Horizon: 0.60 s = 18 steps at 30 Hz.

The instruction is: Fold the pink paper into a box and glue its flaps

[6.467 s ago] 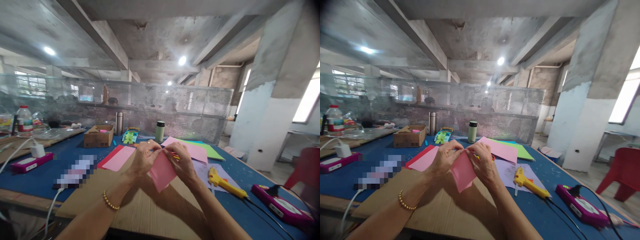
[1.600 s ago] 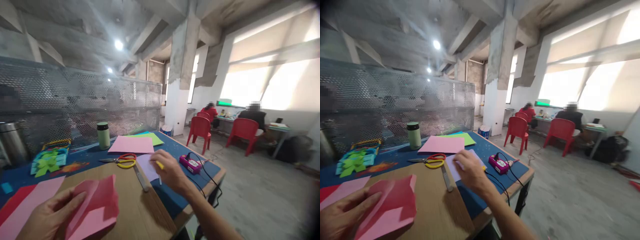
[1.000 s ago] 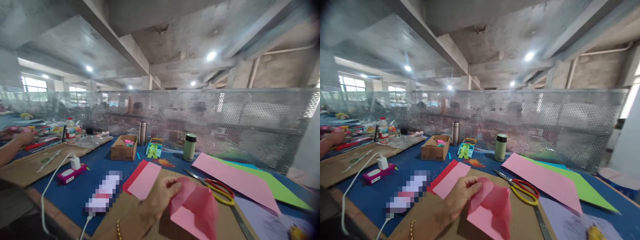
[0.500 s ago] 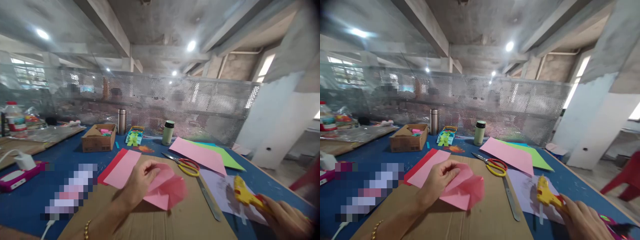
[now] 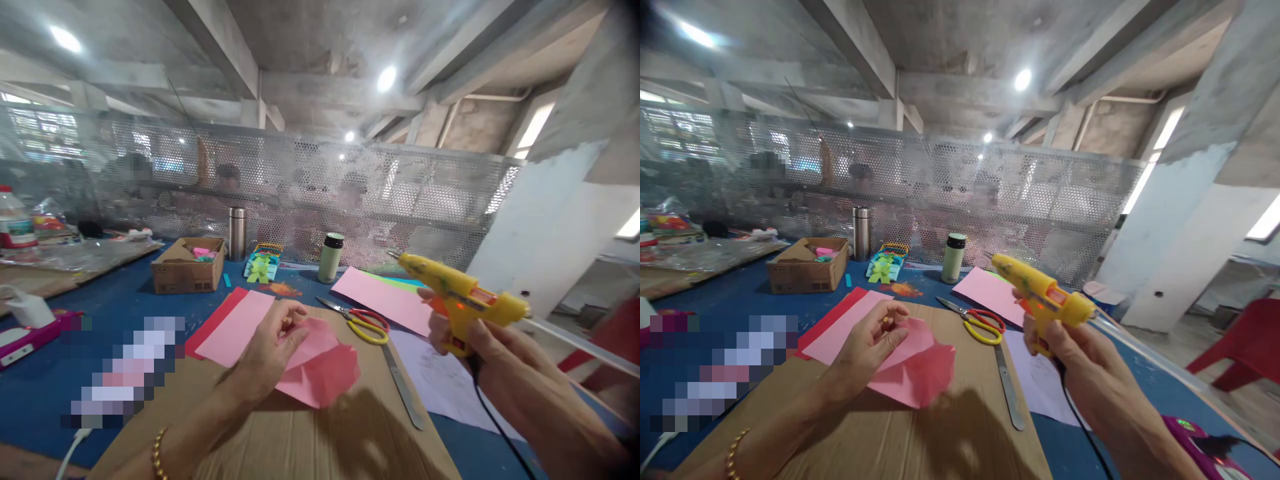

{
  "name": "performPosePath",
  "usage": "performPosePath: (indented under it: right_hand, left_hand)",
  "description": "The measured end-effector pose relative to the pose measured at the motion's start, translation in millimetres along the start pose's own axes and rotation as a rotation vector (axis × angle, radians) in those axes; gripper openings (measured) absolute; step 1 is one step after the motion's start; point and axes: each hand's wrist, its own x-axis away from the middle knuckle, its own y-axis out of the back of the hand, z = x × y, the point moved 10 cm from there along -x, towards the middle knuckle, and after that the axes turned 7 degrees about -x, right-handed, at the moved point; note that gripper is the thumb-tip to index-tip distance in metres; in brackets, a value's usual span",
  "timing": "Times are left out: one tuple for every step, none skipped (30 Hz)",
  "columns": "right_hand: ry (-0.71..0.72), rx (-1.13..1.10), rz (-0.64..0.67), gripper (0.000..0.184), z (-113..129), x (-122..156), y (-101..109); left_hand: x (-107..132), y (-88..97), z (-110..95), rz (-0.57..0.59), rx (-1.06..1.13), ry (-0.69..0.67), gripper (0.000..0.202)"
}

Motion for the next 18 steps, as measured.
performPosePath:
  right_hand:
    - [-0.002,-0.051,0.063,0.045,0.2,-0.3,-16.9]
    - [-0.01,-0.091,0.108,0.045,-1.8,1.4,-29.8]
    - [-0.027,-0.109,0.137,0.045,-6.2,4.5,-38.7]
    - [-0.046,-0.109,0.157,0.045,-11.8,8.4,-44.5]
    - [-0.064,-0.101,0.172,0.046,-17.9,12.7,-47.9]
    - [-0.081,-0.094,0.185,0.048,-23.5,16.8,-49.5]
    - [-0.098,-0.09,0.2,0.049,-28.5,20.5,-50.4]
    - [-0.113,-0.093,0.212,0.051,-32.5,23.5,-50.5]
    - [-0.13,-0.099,0.221,0.052,-35.7,25.6,-50.1]
    - [-0.146,-0.106,0.23,0.052,-38.1,27.2,-49.7]
    - [-0.158,-0.112,0.238,0.052,-39.4,28.2,-49.3]
    - [-0.166,-0.114,0.245,0.051,-40.0,29.1,-49.0]
    - [-0.167,-0.112,0.255,0.05,-39.6,29.9,-48.9]
    - [-0.165,-0.103,0.268,0.049,-38.7,30.9,-49.3]
    - [-0.162,-0.087,0.284,0.048,-37.7,32.2,-49.8]
    - [-0.16,-0.066,0.298,0.047,-36.9,33.7,-50.3]
    - [-0.163,-0.042,0.314,0.047,-36.9,35.6,-51.0]
    - [-0.167,-0.021,0.323,0.048,-37.5,37.5,-51.2]
  left_hand:
    - [-0.3,0.2,-0.4,0.007,-0.006,0.001,0.022]
    - [-0.6,0.0,-1.1,0.016,-0.012,-0.001,0.023]
    - [-1.1,-0.5,-1.6,0.026,-0.013,-0.004,0.024]
    - [-1.5,-1.4,-1.7,0.036,-0.008,-0.005,0.025]
    - [-2.0,-2.8,-1.2,0.049,0.002,-0.003,0.025]
    - [-2.5,-4.4,-0.5,0.062,0.014,0.0,0.025]
    - [-2.8,-6.2,0.4,0.075,0.025,0.005,0.025]
    - [-2.9,-8.0,1.2,0.087,0.031,0.008,0.025]
    - [-2.8,-9.9,1.7,0.1,0.032,0.009,0.025]
    - [-2.4,-12.0,1.9,0.116,0.028,0.01,0.025]
    - [-1.8,-13.7,1.9,0.129,0.02,0.012,0.025]
    - [-1.0,-14.9,1.7,0.138,0.009,0.015,0.026]
    - [-0.2,-15.5,0.7,0.145,-0.005,0.014,0.026]
    - [0.6,-16.2,-0.8,0.153,-0.02,0.012,0.027]
    - [1.4,-16.4,-2.4,0.159,-0.035,0.01,0.028]
    - [2.0,-16.2,-4.0,0.16,-0.048,0.009,0.028]
    - [2.5,-15.8,-5.2,0.159,-0.059,0.011,0.028]
    - [2.9,-15.5,-6.0,0.158,-0.068,0.012,0.028]
